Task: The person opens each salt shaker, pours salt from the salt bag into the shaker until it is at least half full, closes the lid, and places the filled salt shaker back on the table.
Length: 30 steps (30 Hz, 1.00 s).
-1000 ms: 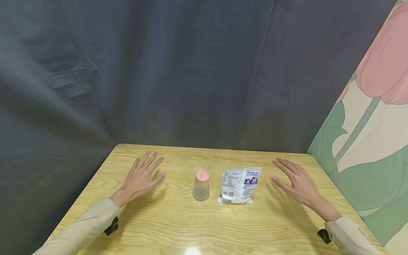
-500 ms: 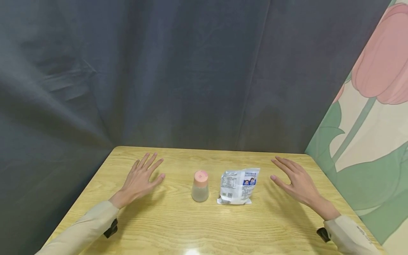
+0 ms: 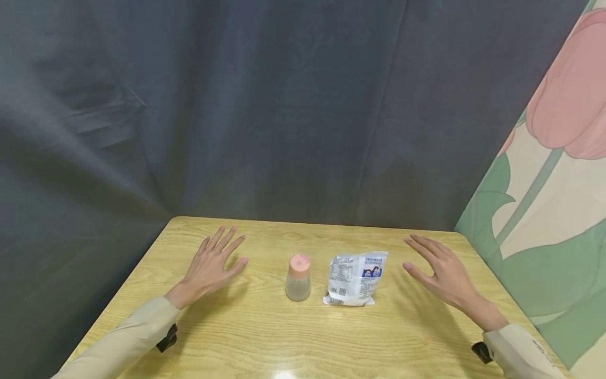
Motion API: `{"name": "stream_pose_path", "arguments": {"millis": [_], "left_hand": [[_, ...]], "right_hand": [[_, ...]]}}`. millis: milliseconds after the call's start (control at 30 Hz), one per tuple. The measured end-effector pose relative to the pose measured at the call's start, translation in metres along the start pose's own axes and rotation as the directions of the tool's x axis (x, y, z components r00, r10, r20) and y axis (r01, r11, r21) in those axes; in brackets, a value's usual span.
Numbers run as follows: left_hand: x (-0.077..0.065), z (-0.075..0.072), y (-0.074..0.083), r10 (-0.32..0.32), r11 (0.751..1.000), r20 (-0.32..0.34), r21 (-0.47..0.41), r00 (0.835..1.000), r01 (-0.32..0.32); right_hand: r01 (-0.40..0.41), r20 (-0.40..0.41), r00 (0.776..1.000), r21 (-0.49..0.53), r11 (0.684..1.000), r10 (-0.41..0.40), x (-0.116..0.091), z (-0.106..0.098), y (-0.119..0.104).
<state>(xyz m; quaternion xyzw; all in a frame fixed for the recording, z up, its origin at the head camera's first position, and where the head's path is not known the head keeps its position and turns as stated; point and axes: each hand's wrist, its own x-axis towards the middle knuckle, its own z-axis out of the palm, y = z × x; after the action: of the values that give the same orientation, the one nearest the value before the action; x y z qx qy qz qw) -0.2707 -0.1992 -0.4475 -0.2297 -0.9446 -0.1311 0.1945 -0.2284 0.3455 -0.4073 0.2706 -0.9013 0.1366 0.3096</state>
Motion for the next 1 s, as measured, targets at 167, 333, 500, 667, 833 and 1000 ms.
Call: {"name": "stream_pose_path", "arguments": {"millis": [167, 333, 500, 667, 833, 1000], "left_hand": [[-0.002, 0.001, 0.000, -0.002, 1.000, 0.004, -0.007, 1.000, 0.002], [-0.002, 0.003, -0.001, 0.002, 1.000, -0.003, -0.010, 1.000, -0.002], [-0.003, 0.004, -0.001, 0.004, 1.000, -0.004, -0.012, 1.000, -0.004], [-0.003, 0.006, 0.000, 0.006, 1.000, 0.005, -0.020, 1.000, -0.006], [-0.003, 0.006, 0.001, 0.010, 1.000, 0.016, -0.023, 1.000, -0.010], [-0.004, 0.005, 0.002, 0.006, 0.999, 0.028, -0.041, 1.000, -0.005]], "right_hand": [[-0.001, -0.007, 1.000, 0.000, 1.000, 0.001, 0.001, 0.001, -0.002], [-0.001, -0.003, 1.000, 0.005, 1.000, 0.001, 0.003, 0.002, -0.005], [0.008, -0.001, 1.000, 0.010, 1.000, -0.008, 0.006, 0.003, -0.008], [0.024, -0.012, 1.000, 0.024, 0.999, -0.023, 0.010, 0.004, -0.009], [0.027, -0.011, 1.000, 0.036, 0.999, -0.026, 0.011, 0.006, -0.011], [0.033, -0.018, 0.999, 0.045, 0.998, -0.032, 0.012, 0.007, -0.015]]}}
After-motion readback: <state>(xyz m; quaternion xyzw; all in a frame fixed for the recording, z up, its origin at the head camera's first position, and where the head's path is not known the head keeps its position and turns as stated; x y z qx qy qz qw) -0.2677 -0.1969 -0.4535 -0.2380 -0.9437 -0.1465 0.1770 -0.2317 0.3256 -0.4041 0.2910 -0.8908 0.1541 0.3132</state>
